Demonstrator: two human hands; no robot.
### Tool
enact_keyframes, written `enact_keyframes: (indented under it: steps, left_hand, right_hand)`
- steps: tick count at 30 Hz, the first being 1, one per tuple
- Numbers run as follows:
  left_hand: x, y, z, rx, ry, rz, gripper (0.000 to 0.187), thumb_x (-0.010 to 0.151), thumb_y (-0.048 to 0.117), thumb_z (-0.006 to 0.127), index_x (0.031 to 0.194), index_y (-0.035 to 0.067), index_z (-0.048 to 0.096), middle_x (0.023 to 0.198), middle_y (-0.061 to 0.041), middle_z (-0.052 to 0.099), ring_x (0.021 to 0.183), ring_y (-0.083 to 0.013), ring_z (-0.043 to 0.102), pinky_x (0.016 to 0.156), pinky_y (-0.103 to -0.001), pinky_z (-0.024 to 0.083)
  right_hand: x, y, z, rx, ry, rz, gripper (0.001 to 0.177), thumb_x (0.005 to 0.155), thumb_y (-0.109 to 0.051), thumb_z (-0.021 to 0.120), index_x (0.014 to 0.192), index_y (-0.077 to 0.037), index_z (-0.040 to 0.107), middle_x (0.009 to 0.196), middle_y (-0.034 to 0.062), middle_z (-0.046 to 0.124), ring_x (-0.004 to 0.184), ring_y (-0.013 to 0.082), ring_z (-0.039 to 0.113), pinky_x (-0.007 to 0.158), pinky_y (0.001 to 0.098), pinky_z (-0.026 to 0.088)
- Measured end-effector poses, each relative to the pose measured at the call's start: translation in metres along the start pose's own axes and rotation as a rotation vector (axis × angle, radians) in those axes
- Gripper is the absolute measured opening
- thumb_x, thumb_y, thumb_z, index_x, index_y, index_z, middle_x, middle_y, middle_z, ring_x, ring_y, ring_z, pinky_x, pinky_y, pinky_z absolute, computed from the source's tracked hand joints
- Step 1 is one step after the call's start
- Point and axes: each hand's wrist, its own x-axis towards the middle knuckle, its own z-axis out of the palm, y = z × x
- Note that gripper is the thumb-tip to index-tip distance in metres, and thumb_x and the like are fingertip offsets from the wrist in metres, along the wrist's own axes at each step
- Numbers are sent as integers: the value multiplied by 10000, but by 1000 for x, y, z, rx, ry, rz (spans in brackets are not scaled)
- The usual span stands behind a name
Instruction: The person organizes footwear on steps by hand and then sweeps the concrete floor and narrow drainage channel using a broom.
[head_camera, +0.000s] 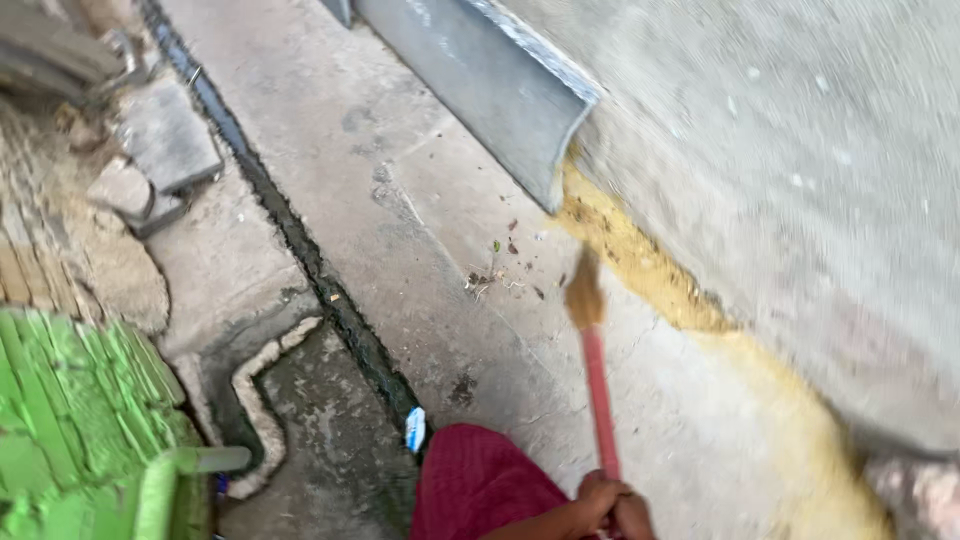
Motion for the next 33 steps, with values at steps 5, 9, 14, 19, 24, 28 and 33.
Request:
enact_keyframes:
  steps: [5, 9, 14, 19, 24, 28, 33]
  left_hand:
    - [-13, -64, 57, 406, -401, -233, 450, 904, 375, 729, 1073, -32, 636, 700, -137, 613, 458, -216, 528, 363, -386, 409]
    - [-35, -115, 64, 760, -569, -240, 491, 904, 340, 767, 983, -132, 660, 643, -130, 599, 437, -208, 529, 377, -387, 442]
    - [-45, -139, 40, 839, -630, -585, 282, 1002, 219, 613, 1003, -59, 565, 679, -161, 639, 485, -248, 582, 437, -426, 484]
    - [-22, -98, -70, 530, -269, -733, 297, 1033, 290, 511, 1169, 33, 571, 822, -112, 624, 588, -227, 619, 531, -489, 552]
    - [-19, -1, -178, 262, 8, -289, 537, 900, 109, 658, 1376, 175, 419, 975, -124, 691, 650, -265, 706, 463, -424, 600]
    - [-19, 61, -176, 233, 31, -183, 687, 922, 128, 663, 1503, 161, 297, 950, -193, 694, 613, -286, 673, 433, -384, 562]
    - [-26, 59, -112, 424, -153, -176, 658, 887, 121, 663, 1441, 215, 320, 1003, -139, 694, 713, -246, 731, 519, -328, 616]
  right_hand:
    - [-72, 64, -38, 576, 225, 200, 342, 1023, -185, 461, 785, 34, 571, 579, 169, 569, 398, 226, 459, 347, 366, 297]
    - [-122, 120, -36, 710, 378, 178, 241, 983, -81, 426, 842, 19, 594, 600, 171, 560, 414, 208, 490, 348, 368, 386]
    - [-133, 151, 6, 906, 413, 348, 243, 1025, -101, 447, 887, 65, 558, 615, 159, 566, 419, 201, 462, 336, 354, 360]
    - [-83, 97, 73, 678, 30, 466, 203, 954, 27, 551, 1057, 182, 634, 719, 224, 682, 447, 183, 574, 364, 274, 463]
    - [-52, -30, 135, 322, -263, 146, 460, 1027, -134, 417, 1478, -63, 470, 610, 90, 568, 356, 141, 435, 299, 285, 353]
    - [-58, -97, 128, 335, -257, 20, 592, 973, -30, 443, 1555, -95, 355, 675, 104, 609, 411, 132, 483, 333, 273, 383]
    - [-105, -100, 89, 423, 63, 114, 444, 1037, -155, 433, 1474, -76, 452, 682, 106, 627, 419, 135, 505, 337, 265, 414]
